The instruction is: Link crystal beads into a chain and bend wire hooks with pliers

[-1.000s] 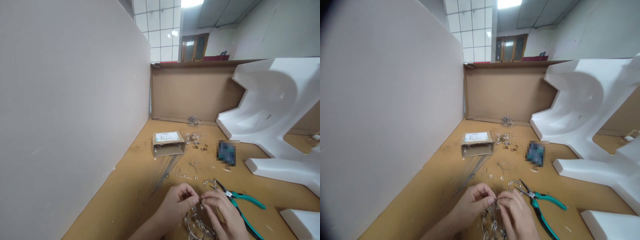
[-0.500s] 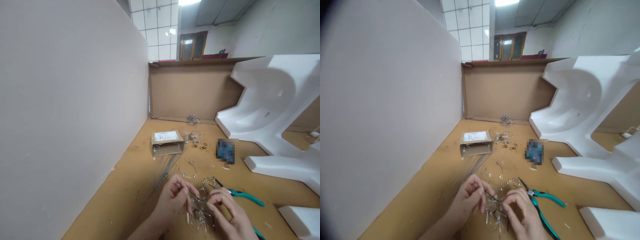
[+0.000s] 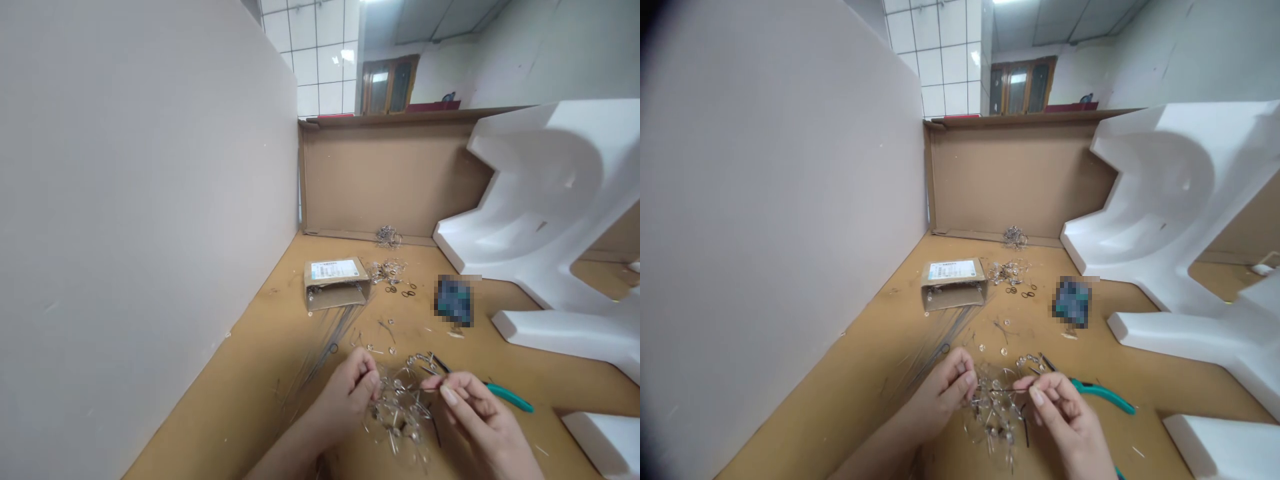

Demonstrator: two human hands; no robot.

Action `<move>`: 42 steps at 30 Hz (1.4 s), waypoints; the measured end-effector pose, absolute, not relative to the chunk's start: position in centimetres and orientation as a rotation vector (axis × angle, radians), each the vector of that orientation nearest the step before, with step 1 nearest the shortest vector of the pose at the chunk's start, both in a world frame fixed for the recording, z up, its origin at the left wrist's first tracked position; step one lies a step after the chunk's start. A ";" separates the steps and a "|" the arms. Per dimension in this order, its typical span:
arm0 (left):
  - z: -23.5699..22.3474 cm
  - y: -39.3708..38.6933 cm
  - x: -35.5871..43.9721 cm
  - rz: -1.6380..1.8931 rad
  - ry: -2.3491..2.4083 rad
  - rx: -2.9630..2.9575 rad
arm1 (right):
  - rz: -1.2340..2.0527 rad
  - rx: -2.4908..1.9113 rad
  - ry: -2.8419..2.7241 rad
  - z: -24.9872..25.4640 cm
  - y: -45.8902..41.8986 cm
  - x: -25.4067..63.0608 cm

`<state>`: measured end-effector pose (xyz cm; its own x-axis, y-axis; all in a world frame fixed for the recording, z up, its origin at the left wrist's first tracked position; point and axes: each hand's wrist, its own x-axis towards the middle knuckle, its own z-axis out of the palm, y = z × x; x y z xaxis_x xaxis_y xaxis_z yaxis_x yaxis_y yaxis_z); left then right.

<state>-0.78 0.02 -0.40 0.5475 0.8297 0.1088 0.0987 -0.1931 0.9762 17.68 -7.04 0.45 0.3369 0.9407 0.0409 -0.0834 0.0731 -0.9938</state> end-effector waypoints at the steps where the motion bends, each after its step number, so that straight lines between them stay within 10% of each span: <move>1: -0.5 0.1 -0.9 0.815 0.807 1.643 | 0.981 -1.234 -0.870 0.3 -7.0 18.0; 16: 0.5 -1.6 0.1 0.757 0.709 1.924 | 0.467 -1.327 -1.777 2.7 -6.6 15.7; 42: -1.2 -0.2 1.0 0.730 0.663 0.672 | 0.818 -1.306 -1.784 0.9 -6.7 14.7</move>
<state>0.97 -0.16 -1.18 0.5690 0.7661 -0.2988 -0.3710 0.5635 0.7381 14.71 -6.72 0.91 -0.1839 0.9611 0.2059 0.4715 0.2701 -0.8395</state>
